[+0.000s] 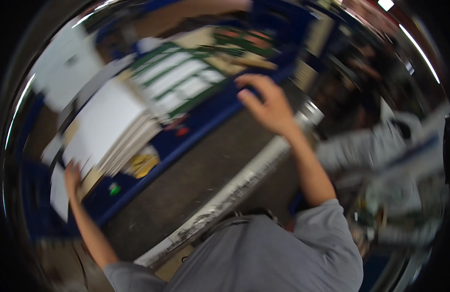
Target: Arrange and align white material panels and green grid frames on a workbench for processing.
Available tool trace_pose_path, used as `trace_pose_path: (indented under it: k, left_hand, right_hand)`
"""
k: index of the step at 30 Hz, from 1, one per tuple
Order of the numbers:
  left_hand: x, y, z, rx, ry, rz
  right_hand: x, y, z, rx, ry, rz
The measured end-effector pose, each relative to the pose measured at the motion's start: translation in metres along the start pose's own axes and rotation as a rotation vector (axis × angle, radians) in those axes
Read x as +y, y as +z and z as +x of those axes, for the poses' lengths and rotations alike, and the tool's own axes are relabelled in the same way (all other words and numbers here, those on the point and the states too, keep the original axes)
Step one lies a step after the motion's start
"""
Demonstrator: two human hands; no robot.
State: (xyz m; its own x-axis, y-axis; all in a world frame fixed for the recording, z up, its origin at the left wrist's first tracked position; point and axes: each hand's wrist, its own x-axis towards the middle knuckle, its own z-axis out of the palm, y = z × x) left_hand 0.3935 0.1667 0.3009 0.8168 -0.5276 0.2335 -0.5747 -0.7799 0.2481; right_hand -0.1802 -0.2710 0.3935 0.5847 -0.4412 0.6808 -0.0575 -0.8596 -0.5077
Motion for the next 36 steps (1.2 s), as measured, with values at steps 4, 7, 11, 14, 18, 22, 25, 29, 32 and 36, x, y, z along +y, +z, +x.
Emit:
trace_pose_path:
  k: [4,7,11,14,18,22,25,29,32,36]
  left_hand:
    - [0.131,0.002,-0.065,0.731,0.182,0.568]
    - [0.225,0.021,-0.183,1.167,0.160,0.284]
    - [0.298,0.083,-0.357,0.625,0.071,-0.090]
    - [0.294,0.115,-0.462,0.321,-0.117,-0.180]
    - [0.195,0.202,-0.562,0.185,-1.161,-0.822]
    - [0.225,0.219,-0.492,0.031,-0.880,-0.604]
    - [0.213,0.220,-0.485,0.175,-0.903,-0.624]
    - [0.210,0.174,-0.469,-0.344,-0.758,-0.964]
    - [0.162,0.168,-0.500,-0.462,-0.614,-1.150]
    - [0.086,0.205,-0.629,-0.294,-0.525,-1.090]
  right_hand:
    - [0.025,-0.008,-0.180,-0.099,0.388,-0.124]
    - [0.044,0.070,-0.289,-0.625,0.240,-0.171]
    - [0.061,0.134,-0.346,-0.455,-0.024,-0.194]
    - [0.070,0.131,-0.351,-0.469,-0.233,-0.064]
    - [0.071,0.141,-0.335,-0.569,-0.520,0.037]
    - [0.079,0.133,-0.319,-0.748,-0.360,-0.170]
    - [0.053,0.139,-0.286,-0.777,-0.295,-0.193]
    - [0.041,0.174,-0.272,-0.545,0.030,-0.266]
    - [-0.006,0.240,-0.271,-0.552,-0.069,-0.274]
    - [-0.054,0.338,-0.271,-0.519,-0.267,-0.224]
